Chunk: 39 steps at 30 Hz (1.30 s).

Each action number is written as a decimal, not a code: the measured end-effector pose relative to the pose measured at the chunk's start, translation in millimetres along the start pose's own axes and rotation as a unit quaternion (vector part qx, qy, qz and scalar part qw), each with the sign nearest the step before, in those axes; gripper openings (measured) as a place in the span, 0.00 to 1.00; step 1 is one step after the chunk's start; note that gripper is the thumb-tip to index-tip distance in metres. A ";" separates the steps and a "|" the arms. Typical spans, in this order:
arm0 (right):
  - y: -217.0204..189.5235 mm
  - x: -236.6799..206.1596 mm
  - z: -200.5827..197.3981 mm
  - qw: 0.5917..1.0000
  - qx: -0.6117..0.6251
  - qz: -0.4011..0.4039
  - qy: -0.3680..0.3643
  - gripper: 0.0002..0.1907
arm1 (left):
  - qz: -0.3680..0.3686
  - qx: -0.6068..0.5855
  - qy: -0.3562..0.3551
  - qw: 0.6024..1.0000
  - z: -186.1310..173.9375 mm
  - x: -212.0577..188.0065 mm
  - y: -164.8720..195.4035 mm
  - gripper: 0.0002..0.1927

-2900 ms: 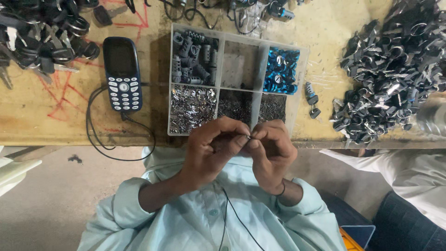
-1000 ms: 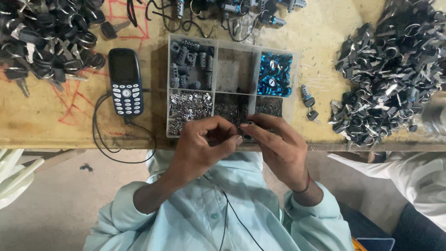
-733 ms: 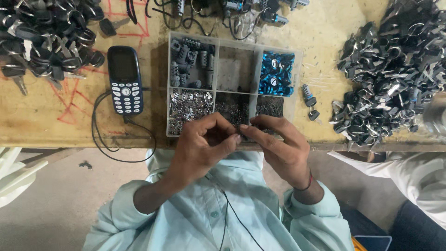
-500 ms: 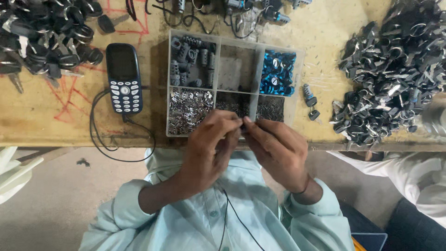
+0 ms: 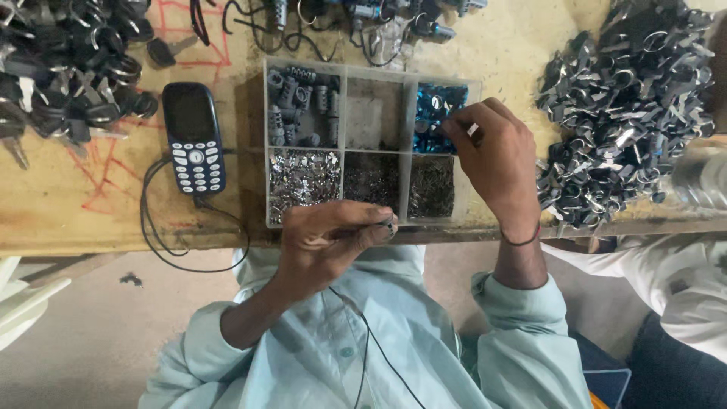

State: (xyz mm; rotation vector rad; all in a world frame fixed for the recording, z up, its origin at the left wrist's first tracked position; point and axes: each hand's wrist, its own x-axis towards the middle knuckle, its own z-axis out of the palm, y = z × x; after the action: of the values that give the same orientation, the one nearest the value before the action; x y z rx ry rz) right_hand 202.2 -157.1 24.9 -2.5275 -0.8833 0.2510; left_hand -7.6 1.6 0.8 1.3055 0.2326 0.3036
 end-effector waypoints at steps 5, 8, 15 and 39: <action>-2.8 -3.7 1.3 0.998 -0.037 -0.049 -0.012 0.06 | 0.046 0.029 -0.016 0.998 0.0 0.7 -0.7 0.10; -4.1 0.4 0.1 0.997 -0.032 -0.073 -0.013 0.08 | 0.100 0.072 -0.037 0.992 -1.6 1.4 1.0 0.12; -6.0 4.2 -0.4 0.995 -0.052 -0.089 -0.012 0.05 | 0.209 0.171 -0.053 0.961 -2.7 0.4 6.9 0.20; -18.4 -56.3 -8.9 0.756 0.638 0.131 -0.064 0.11 | 0.184 0.149 -0.042 0.971 -4.5 5.4 4.5 0.16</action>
State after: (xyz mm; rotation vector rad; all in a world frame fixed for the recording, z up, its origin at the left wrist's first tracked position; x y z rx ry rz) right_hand 151.1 -182.8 42.6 -1.2927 -0.1724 0.7978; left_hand -4.5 8.6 4.0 1.6559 -0.0412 0.5419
